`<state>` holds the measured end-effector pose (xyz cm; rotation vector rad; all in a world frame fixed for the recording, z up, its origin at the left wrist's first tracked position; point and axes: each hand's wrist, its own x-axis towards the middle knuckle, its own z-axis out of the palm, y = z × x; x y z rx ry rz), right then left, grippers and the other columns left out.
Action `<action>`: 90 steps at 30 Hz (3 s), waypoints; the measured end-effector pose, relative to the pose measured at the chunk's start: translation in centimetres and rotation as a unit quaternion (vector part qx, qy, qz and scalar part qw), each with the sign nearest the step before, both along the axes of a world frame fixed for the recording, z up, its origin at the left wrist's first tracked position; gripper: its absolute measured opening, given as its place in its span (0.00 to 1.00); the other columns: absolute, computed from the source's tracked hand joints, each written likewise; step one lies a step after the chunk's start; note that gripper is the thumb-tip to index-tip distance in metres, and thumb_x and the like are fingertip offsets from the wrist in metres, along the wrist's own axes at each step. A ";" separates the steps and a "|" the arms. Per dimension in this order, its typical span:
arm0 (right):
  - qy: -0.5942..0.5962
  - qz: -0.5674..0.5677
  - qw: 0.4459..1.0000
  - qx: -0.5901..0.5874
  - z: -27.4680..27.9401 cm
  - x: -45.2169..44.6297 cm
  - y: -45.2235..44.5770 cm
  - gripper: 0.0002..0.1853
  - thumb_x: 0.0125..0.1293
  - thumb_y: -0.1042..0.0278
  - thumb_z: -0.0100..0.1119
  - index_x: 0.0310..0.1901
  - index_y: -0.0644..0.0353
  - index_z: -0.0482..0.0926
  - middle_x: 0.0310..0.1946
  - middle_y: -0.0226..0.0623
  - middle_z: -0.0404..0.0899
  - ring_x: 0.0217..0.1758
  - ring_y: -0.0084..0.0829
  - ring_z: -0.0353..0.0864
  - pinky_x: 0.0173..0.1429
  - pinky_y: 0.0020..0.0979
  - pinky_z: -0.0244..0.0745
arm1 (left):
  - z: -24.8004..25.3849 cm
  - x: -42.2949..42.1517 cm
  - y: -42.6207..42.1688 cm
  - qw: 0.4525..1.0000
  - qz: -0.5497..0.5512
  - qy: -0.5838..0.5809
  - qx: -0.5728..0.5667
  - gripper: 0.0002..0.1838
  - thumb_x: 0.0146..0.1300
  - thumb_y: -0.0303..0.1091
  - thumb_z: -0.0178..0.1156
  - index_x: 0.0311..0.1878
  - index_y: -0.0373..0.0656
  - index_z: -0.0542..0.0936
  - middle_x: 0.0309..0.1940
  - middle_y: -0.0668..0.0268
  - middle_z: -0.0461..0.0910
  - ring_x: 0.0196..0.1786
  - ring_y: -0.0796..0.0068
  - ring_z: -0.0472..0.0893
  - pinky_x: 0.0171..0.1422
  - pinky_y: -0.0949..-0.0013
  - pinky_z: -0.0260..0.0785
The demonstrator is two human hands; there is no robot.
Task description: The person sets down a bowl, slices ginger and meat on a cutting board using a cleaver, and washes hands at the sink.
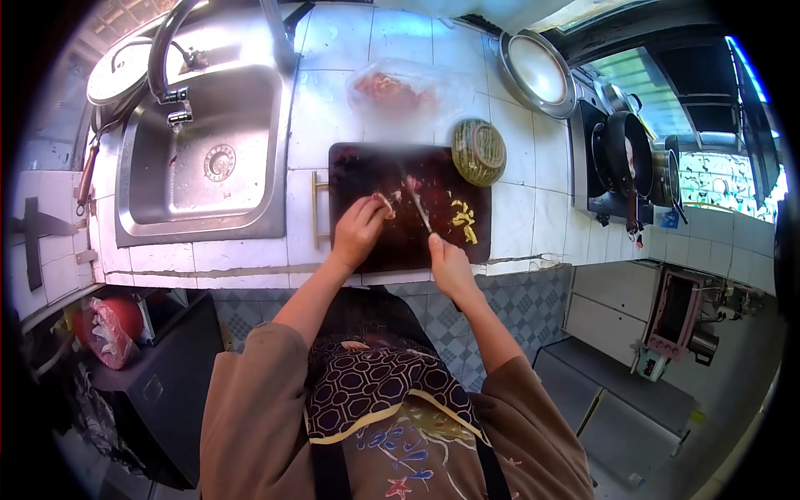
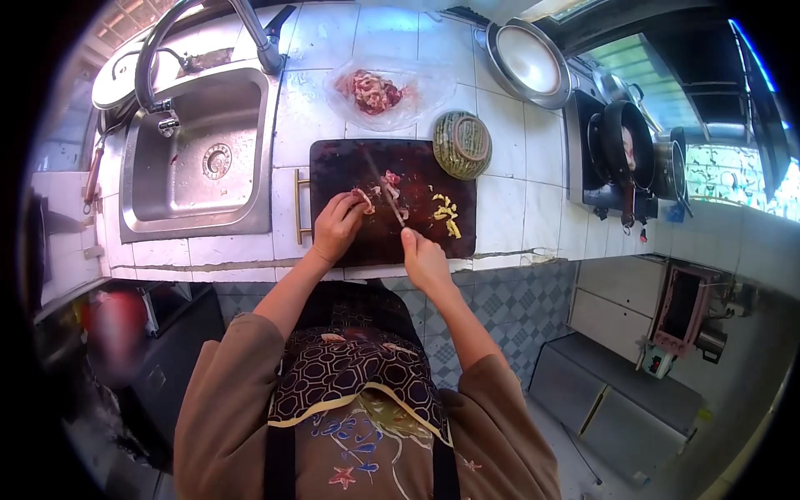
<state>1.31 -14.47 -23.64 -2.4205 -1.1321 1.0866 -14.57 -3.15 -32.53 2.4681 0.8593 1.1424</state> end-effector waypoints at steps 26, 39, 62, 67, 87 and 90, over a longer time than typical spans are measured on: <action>-0.100 0.146 0.984 -0.011 -1.1 -4.3 4.7 0.26 0.69 0.43 0.43 0.45 0.64 0.70 0.25 0.57 0.80 0.32 0.57 0.81 0.38 0.52 0.77 | -1.6 -0.7 0.7 0.997 -0.035 0.058 -0.027 0.17 0.46 0.25 0.58 0.44 0.38 0.81 0.46 0.57 0.79 0.51 0.58 0.80 0.49 0.66 0.76; -0.098 0.089 0.991 0.036 -1.7 -5.5 5.7 0.29 0.69 0.43 0.40 0.43 0.68 0.73 0.31 0.60 0.80 0.38 0.58 0.81 0.44 0.53 0.76 | -2.4 -0.9 2.0 0.995 -0.078 0.049 -0.027 0.18 0.46 0.26 0.62 0.44 0.38 0.80 0.45 0.58 0.79 0.51 0.59 0.79 0.49 0.67 0.76; -0.083 0.119 0.988 -0.060 0.6 -4.2 0.5 0.32 0.71 0.43 0.36 0.51 0.71 0.72 0.26 0.60 0.80 0.32 0.60 0.80 0.41 0.54 0.75 | -0.7 -1.0 1.8 0.997 -0.066 0.028 -0.018 0.14 0.46 0.24 0.62 0.40 0.37 0.80 0.43 0.57 0.79 0.47 0.57 0.79 0.51 0.65 0.74; -0.083 0.108 0.991 -0.016 -1.2 -5.9 6.0 0.26 0.72 0.47 0.37 0.46 0.64 0.75 0.27 0.60 0.79 0.33 0.61 0.79 0.42 0.56 0.73 | -0.8 -0.7 2.0 0.997 -0.063 0.016 -0.045 0.16 0.45 0.25 0.61 0.41 0.36 0.80 0.43 0.57 0.79 0.47 0.57 0.79 0.50 0.65 0.75; -0.098 0.047 0.994 -0.011 -1.6 -6.4 3.2 0.30 0.70 0.42 0.36 0.44 0.67 0.74 0.28 0.62 0.79 0.37 0.61 0.80 0.45 0.55 0.74 | -0.8 -0.6 2.2 0.997 -0.061 0.044 -0.034 0.16 0.45 0.25 0.57 0.40 0.37 0.82 0.46 0.58 0.80 0.52 0.59 0.79 0.52 0.67 0.75; -0.075 0.041 0.995 -0.058 -1.4 -6.5 2.5 0.30 0.70 0.42 0.36 0.43 0.67 0.75 0.29 0.62 0.79 0.38 0.61 0.80 0.47 0.55 0.73 | -1.0 -0.7 2.1 0.996 -0.065 0.036 -0.051 0.16 0.44 0.25 0.57 0.40 0.37 0.82 0.45 0.58 0.80 0.51 0.59 0.79 0.52 0.67 0.75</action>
